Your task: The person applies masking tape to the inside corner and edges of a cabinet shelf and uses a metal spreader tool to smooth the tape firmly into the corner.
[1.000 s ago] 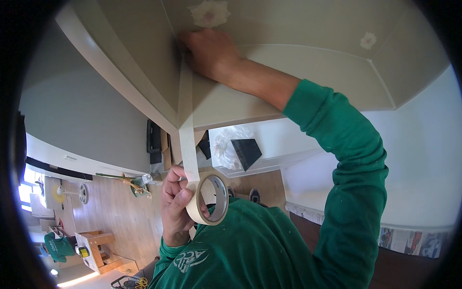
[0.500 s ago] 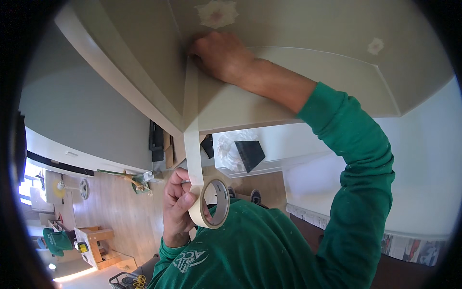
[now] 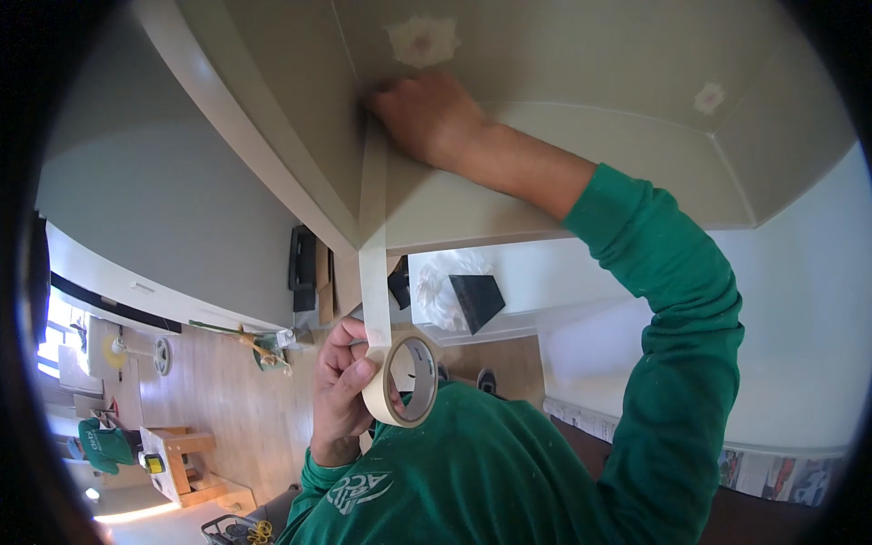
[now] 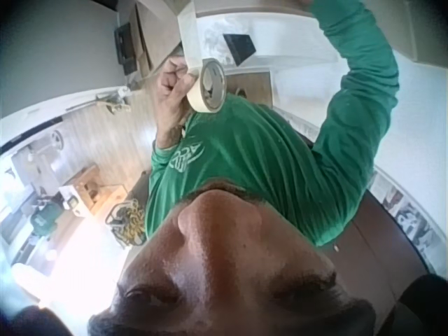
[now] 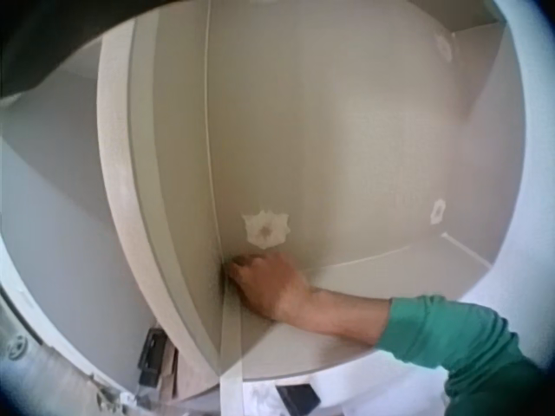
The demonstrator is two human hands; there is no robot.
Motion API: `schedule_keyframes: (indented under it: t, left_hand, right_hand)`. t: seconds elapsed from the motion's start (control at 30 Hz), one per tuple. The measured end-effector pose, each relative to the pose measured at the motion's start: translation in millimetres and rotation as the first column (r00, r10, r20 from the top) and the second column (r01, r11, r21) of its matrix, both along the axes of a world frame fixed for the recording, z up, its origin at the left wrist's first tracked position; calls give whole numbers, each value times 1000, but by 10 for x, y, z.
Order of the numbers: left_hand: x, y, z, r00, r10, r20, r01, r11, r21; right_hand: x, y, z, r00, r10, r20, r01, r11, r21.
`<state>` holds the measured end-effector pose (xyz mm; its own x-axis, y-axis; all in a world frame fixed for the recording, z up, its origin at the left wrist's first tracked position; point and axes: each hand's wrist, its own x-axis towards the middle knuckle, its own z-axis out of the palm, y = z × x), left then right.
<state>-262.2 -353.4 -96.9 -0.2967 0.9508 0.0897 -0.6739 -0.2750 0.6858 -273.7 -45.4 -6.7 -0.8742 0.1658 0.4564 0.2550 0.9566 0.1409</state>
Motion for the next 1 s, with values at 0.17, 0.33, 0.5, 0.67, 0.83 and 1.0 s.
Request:
schedule_keyframes:
  t: [0.17, 0.33, 0.5, 0.67, 0.83, 1.0]
  left_hand:
    - [8, -8, -13, 1000, 8, 6, -8, 1000, 6]
    - [17, -9, -7, 999, 24, -30, -24, 1000, -4]
    - [12, -14, -12, 999, 25, -25, -25, 1000, -5]
    - [51, -13, 45, 999, 47, -24, -47, 999, -15]
    - [75, -16, 78, 997, 70, 17, -69, 997, -22]
    - [81, -24, 89, 998, 57, 24, -56, 998, -16]
  right_hand:
    - [37, 11, -30, 998, 54, -40, -55, 998, -32]
    - [24, 59, -68, 999, 39, 16, -37, 996, -86]
    - [26, 114, -159, 993, 90, -71, -94, 994, -57]
    - [42, 32, -58, 999, 47, -17, -49, 995, -91]
    - [47, 7, -32, 999, 45, 7, -44, 994, -96]
    - [24, 40, -72, 997, 65, -30, -67, 994, -83]
